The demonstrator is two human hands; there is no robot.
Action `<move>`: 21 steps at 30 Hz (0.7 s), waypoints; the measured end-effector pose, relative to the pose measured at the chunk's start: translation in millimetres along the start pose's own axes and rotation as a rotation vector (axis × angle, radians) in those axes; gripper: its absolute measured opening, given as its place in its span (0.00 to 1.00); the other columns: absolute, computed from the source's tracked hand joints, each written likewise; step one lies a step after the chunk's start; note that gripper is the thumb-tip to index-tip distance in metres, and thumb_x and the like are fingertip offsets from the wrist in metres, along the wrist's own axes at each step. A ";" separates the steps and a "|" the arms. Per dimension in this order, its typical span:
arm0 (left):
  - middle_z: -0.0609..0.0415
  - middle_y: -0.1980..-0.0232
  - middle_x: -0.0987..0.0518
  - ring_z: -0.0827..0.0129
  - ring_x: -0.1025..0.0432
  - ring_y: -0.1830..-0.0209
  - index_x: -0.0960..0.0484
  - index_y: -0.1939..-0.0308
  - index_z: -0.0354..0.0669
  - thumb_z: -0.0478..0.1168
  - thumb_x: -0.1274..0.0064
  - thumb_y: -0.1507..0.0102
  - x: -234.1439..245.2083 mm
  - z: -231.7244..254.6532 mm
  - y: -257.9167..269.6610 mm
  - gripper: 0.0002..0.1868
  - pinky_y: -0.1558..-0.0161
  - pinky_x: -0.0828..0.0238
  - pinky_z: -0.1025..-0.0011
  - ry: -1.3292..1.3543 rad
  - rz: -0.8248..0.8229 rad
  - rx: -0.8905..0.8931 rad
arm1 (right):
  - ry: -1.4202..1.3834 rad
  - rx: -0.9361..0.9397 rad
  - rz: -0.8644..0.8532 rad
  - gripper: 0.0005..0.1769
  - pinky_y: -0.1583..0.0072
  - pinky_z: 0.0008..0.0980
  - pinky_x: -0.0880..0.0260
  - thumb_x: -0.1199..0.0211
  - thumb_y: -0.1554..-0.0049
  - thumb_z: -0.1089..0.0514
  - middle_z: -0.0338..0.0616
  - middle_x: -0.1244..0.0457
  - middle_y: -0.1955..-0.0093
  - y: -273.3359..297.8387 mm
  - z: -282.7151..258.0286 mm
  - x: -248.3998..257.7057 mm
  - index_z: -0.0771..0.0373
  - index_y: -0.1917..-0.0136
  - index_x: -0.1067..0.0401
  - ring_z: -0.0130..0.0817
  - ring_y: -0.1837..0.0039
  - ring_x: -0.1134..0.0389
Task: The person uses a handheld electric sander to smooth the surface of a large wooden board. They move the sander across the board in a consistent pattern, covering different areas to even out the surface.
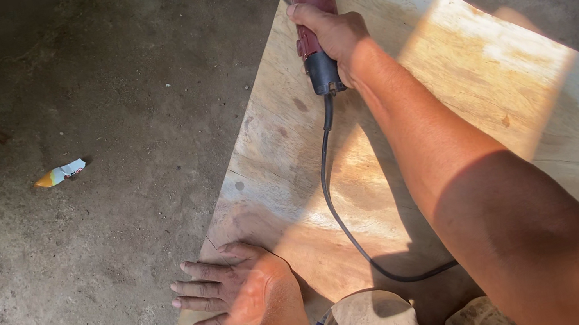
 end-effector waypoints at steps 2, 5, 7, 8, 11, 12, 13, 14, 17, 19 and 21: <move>0.37 0.20 0.34 0.44 0.44 0.18 0.26 0.27 0.37 0.50 0.71 0.23 0.1 -3.6 0.5 0.30 0.23 0.65 0.34 -0.009 0.007 -0.003 | -0.036 -0.026 0.001 0.32 0.70 0.39 0.24 0.27 0.51 0.42 0.49 0.34 0.65 7.4 5.2 -0.7 0.70 0.48 0.30 0.37 0.70 0.29; 0.37 0.20 0.34 0.44 0.44 0.18 0.26 0.27 0.37 0.50 0.72 0.23 0.0 -4.1 2.8 0.30 0.23 0.65 0.35 -0.014 0.017 -0.002 | -0.144 -0.076 0.105 0.30 0.72 0.41 0.28 0.27 0.51 0.43 0.47 0.36 0.66 14.4 9.6 25.8 0.70 0.49 0.30 0.38 0.72 0.32; 0.37 0.20 0.34 0.44 0.44 0.18 0.26 0.27 0.37 0.50 0.72 0.23 2.0 -0.6 4.8 0.30 0.23 0.65 0.35 -0.007 0.018 -0.006 | -0.234 -0.021 0.170 0.27 0.72 0.41 0.29 0.26 0.50 0.46 0.47 0.35 0.65 25.0 11.8 51.8 0.69 0.49 0.29 0.37 0.71 0.32; 0.37 0.20 0.34 0.44 0.44 0.18 0.26 0.27 0.37 0.50 0.72 0.23 2.7 -1.1 4.0 0.30 0.23 0.65 0.35 -0.006 0.020 -0.006 | -0.280 0.007 0.202 0.26 0.72 0.42 0.29 0.25 0.50 0.47 0.46 0.35 0.65 31.4 15.1 63.9 0.69 0.50 0.28 0.37 0.71 0.33; 0.37 0.20 0.34 0.44 0.44 0.18 0.26 0.27 0.37 0.50 0.73 0.23 3.7 -0.8 -0.3 0.30 0.23 0.65 0.35 0.005 0.034 -0.008 | -0.347 -0.064 0.250 0.25 0.73 0.44 0.31 0.30 0.48 0.45 0.46 0.37 0.66 60.0 39.8 104.8 0.67 0.52 0.32 0.38 0.72 0.35; 0.37 0.20 0.34 0.44 0.44 0.18 0.26 0.27 0.37 0.50 0.73 0.23 4.6 -1.0 0.3 0.30 0.23 0.65 0.35 0.009 0.032 -0.007 | -0.376 -0.082 0.287 0.24 0.73 0.44 0.31 0.31 0.47 0.44 0.45 0.37 0.66 69.8 48.1 117.5 0.65 0.52 0.33 0.38 0.72 0.35; 0.37 0.20 0.34 0.44 0.44 0.18 0.26 0.27 0.37 0.50 0.73 0.23 5.1 -0.1 1.4 0.30 0.23 0.65 0.35 0.011 0.032 -0.010 | -0.406 -0.099 0.323 0.23 0.72 0.45 0.31 0.32 0.47 0.44 0.44 0.38 0.67 79.3 55.3 130.5 0.63 0.51 0.34 0.38 0.72 0.35; 0.37 0.20 0.34 0.44 0.44 0.18 0.26 0.27 0.37 0.50 0.73 0.23 5.1 -0.9 1.3 0.30 0.23 0.65 0.35 0.010 0.031 -0.012 | -0.436 -0.121 0.357 0.23 0.72 0.45 0.31 0.32 0.47 0.44 0.43 0.39 0.67 85.2 60.6 140.7 0.61 0.51 0.35 0.37 0.72 0.35; 0.37 0.20 0.34 0.44 0.44 0.18 0.26 0.27 0.37 0.50 0.73 0.22 4.8 -1.0 2.4 0.30 0.23 0.65 0.35 0.014 0.028 -0.022 | -0.407 -0.145 0.469 0.25 0.70 0.45 0.27 0.33 0.45 0.43 0.45 0.37 0.66 90.3 68.0 160.1 0.65 0.49 0.33 0.38 0.70 0.33; 0.37 0.20 0.34 0.45 0.44 0.18 0.26 0.27 0.37 0.50 0.74 0.22 4.6 0.5 2.0 0.30 0.23 0.65 0.35 0.021 0.028 -0.026 | -0.430 -0.118 0.430 0.24 0.70 0.45 0.27 0.32 0.46 0.44 0.44 0.37 0.66 80.5 64.3 157.6 0.63 0.48 0.34 0.38 0.70 0.33; 0.37 0.20 0.34 0.45 0.44 0.18 0.26 0.27 0.37 0.50 0.74 0.22 4.9 -0.5 0.1 0.30 0.23 0.65 0.35 0.017 0.034 -0.027 | -0.422 -0.089 0.385 0.23 0.70 0.45 0.28 0.32 0.46 0.44 0.44 0.36 0.66 65.5 57.0 147.2 0.63 0.49 0.34 0.38 0.70 0.33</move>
Point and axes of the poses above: each hand's wrist, its own y-axis away from the middle knuckle, its own x-axis out of the back of the hand, z = x × y, the point moved 6 cm from there along -y, towards the middle knuckle
